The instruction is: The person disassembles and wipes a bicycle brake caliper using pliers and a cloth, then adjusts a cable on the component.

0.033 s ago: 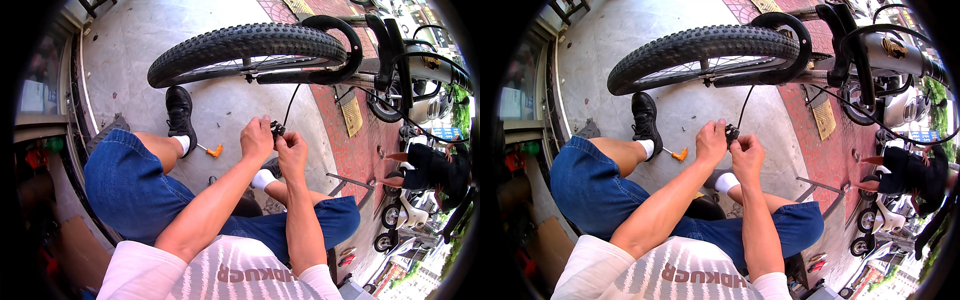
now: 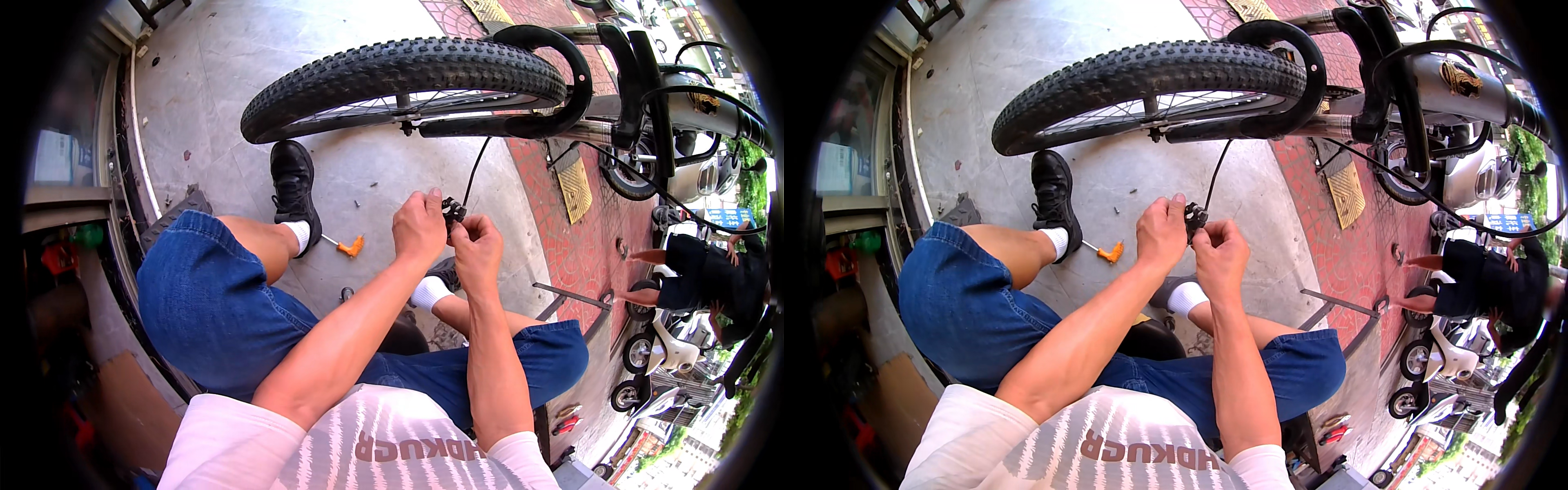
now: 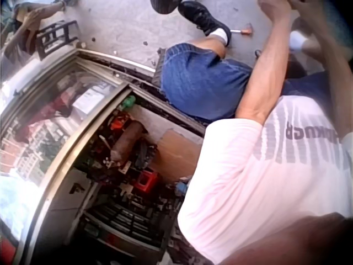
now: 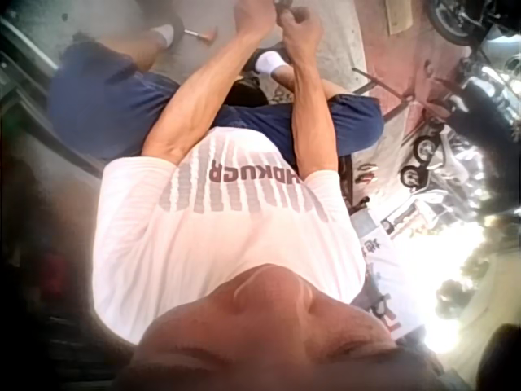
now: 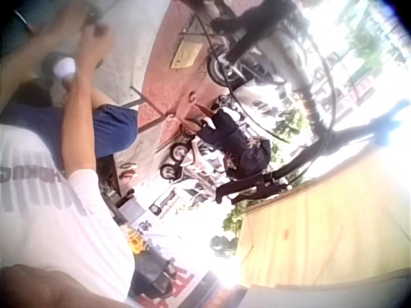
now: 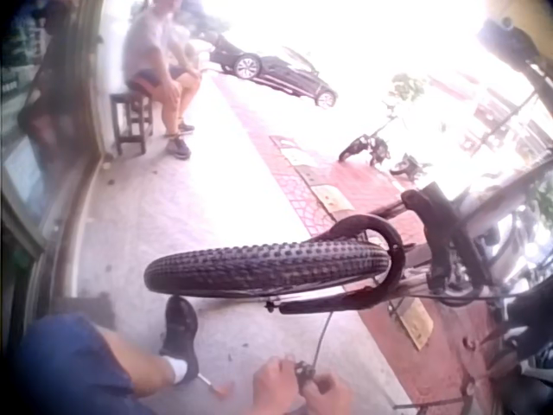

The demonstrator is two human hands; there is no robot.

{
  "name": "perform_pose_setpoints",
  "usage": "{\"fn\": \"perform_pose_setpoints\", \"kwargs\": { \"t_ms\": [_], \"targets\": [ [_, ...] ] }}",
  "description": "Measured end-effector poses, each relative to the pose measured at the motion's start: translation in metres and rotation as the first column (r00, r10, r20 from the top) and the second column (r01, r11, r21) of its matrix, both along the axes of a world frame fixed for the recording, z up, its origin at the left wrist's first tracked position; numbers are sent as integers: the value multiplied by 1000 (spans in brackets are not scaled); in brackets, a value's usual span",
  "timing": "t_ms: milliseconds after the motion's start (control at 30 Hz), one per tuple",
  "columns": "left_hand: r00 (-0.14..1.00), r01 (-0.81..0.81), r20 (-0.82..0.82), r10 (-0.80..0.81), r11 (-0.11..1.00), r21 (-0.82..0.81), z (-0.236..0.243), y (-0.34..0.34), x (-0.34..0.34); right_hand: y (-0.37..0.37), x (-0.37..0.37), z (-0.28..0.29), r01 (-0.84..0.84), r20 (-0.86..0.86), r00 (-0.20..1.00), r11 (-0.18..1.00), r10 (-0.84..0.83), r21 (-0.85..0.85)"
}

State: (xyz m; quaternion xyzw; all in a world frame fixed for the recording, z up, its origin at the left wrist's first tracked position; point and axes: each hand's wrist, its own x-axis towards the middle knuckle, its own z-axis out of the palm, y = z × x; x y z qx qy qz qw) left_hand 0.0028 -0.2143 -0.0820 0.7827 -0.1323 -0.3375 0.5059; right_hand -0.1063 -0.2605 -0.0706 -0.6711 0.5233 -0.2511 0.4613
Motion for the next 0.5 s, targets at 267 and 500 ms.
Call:
{"fn": "perform_pose_setpoints", "kwargs": {
  "t_ms": [267,500],
  "targets": [
    [1000,10,27,-9,1000,-6,4,2,1,1,0,5,3,21,1000,999,-4,53],
    [999,10,37,-10,1000,-16,2,2,0,1,-1,4,12,60,998,997,-16,73]
  ]
}}
